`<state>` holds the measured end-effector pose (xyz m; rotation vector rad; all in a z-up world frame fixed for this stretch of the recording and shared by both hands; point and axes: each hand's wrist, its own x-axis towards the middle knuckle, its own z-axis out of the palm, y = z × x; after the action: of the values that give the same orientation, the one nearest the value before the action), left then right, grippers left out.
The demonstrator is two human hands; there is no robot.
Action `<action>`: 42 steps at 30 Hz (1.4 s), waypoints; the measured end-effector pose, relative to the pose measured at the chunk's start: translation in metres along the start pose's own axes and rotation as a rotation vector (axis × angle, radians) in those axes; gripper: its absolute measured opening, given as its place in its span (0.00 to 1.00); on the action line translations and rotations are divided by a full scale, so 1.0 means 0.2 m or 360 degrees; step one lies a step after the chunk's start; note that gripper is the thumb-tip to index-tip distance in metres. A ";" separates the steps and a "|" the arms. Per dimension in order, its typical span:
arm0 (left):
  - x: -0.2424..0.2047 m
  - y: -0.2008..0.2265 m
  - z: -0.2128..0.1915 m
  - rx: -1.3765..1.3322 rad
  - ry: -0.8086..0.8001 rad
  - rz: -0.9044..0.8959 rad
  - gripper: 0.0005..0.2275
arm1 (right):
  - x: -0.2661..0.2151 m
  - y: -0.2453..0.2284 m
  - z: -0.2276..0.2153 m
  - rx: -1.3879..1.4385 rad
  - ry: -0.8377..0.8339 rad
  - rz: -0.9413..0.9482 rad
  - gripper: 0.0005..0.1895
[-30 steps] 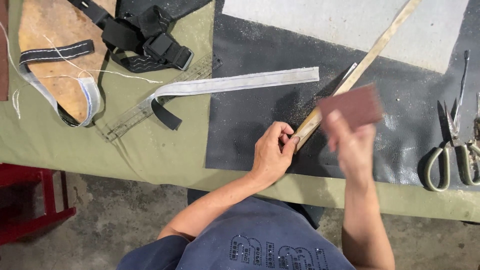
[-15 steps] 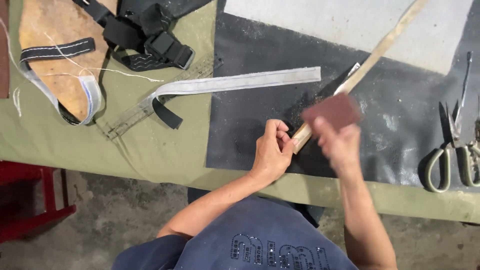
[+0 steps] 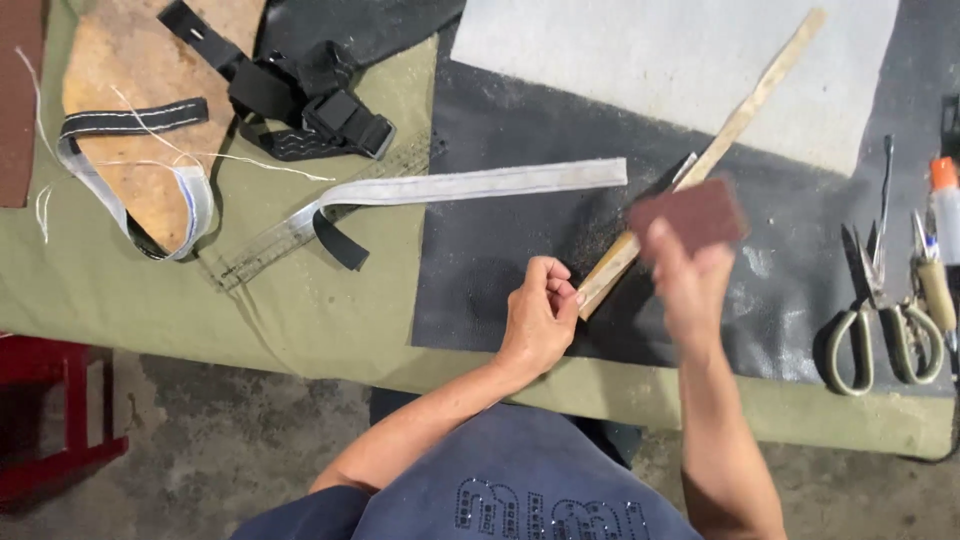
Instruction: Sanding a wooden tool handle with sandpaper to smooth the surface.
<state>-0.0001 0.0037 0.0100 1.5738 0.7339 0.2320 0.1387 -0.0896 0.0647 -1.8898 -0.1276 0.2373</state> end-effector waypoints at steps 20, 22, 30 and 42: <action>-0.01 -0.11 0.09 0.0958 0.0419 0.1450 0.05 | -0.06 0.28 -0.14 0.0869 -0.0384 0.0322 0.06; -0.02 -0.14 0.09 0.0916 0.0379 0.1514 0.05 | -0.03 0.35 -0.13 0.0743 -0.0320 0.0304 0.09; -0.04 -0.05 0.01 0.0056 0.0170 0.0755 0.07 | 0.07 0.56 -0.09 0.0830 -0.0248 0.0161 0.06; 0.03 0.01 -0.01 -0.0058 -0.0052 0.0121 0.10 | -0.07 0.22 -0.07 0.0302 -0.0127 0.0101 0.09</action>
<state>0.0044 0.0082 0.0102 1.5688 0.6418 0.2740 0.1260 -0.1194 0.0293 -1.6976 -0.0954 0.3563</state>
